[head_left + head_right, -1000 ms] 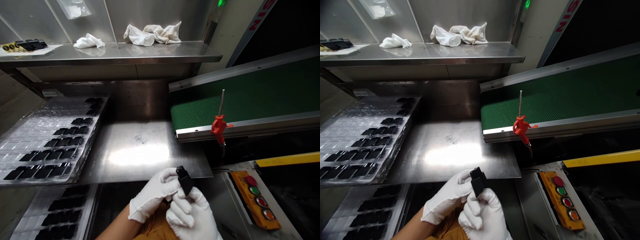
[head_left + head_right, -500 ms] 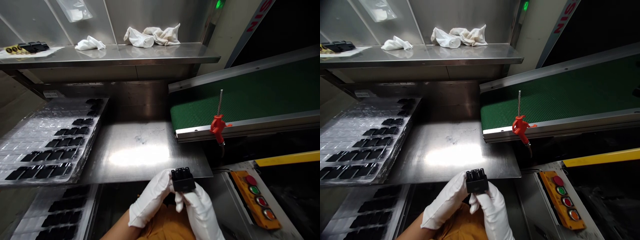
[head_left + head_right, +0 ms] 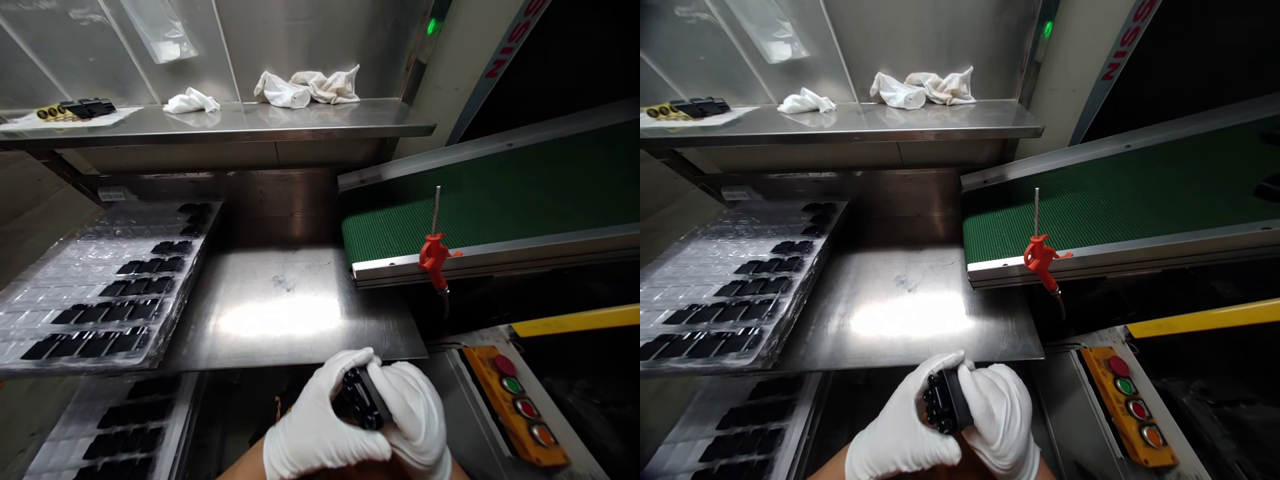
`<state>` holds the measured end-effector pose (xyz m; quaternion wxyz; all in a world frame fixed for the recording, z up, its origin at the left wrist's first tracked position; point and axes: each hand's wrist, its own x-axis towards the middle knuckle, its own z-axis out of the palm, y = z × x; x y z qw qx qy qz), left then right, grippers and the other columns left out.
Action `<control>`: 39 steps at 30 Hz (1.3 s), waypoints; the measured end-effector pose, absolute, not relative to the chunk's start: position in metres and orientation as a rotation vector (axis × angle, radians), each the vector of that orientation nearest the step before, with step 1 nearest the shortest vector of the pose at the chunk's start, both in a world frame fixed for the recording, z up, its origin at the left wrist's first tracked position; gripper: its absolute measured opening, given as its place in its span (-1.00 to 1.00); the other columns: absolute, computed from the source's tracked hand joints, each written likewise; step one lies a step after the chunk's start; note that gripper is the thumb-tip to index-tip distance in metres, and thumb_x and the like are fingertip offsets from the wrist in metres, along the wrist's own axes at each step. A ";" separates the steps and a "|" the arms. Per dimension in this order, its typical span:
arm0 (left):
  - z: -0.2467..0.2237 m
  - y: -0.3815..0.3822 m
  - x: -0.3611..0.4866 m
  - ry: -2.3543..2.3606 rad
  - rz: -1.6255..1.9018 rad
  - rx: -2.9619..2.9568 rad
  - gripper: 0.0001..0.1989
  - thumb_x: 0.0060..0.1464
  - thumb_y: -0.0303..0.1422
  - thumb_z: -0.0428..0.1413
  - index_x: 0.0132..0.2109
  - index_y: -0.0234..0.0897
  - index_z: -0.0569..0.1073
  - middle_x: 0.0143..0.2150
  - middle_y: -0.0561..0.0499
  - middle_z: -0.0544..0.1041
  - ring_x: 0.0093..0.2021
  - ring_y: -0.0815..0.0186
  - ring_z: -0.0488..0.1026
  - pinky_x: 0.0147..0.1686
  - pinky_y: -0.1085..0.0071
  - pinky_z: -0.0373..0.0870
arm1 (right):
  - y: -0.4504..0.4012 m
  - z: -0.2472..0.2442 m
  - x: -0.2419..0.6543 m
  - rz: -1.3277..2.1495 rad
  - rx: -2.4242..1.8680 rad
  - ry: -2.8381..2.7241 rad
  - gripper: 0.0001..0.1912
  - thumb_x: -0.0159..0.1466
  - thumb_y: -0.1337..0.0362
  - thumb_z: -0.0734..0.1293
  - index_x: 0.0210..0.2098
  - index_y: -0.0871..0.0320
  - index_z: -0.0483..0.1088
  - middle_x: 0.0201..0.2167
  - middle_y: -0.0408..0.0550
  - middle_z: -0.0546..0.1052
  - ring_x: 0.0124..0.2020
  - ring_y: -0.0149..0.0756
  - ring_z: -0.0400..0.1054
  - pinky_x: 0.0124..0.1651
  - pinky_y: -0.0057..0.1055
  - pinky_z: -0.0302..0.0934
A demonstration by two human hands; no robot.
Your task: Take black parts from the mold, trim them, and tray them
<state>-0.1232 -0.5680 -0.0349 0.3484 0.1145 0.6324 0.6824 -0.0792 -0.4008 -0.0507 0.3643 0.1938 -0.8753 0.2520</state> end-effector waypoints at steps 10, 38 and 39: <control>-0.041 -0.556 -0.111 0.990 2.257 -0.102 -0.48 0.06 -0.13 0.25 0.13 -0.21 0.44 0.14 -0.16 0.46 0.16 0.08 0.36 0.25 0.15 0.18 | -0.414 -0.058 -0.077 0.244 0.348 -2.242 -0.59 0.17 0.42 0.35 0.03 0.19 0.36 -0.49 -0.06 0.53 -0.48 -0.27 0.38 -0.38 -0.27 0.24; -0.097 -0.586 -0.125 0.392 2.019 -0.511 -0.58 0.08 -0.27 0.20 0.04 -0.42 0.43 -0.33 0.01 0.46 -0.41 0.44 0.41 -0.51 0.60 0.24 | -0.237 -0.031 -0.183 -0.270 -0.111 -2.594 -0.58 0.15 -0.02 0.32 -0.19 0.19 0.31 -0.35 0.10 0.43 -0.07 0.06 0.28 -0.08 -0.04 0.01; -0.098 -0.587 -0.125 0.401 2.010 -0.513 -0.56 0.09 -0.21 0.21 0.03 -0.42 0.43 -0.33 0.01 0.46 -0.41 0.44 0.41 -0.51 0.60 0.24 | -0.235 -0.033 -0.186 -0.285 -0.085 -2.584 -0.62 0.18 -0.01 0.29 -0.22 0.19 0.31 -0.37 0.09 0.43 -0.08 0.05 0.29 -0.08 -0.05 0.01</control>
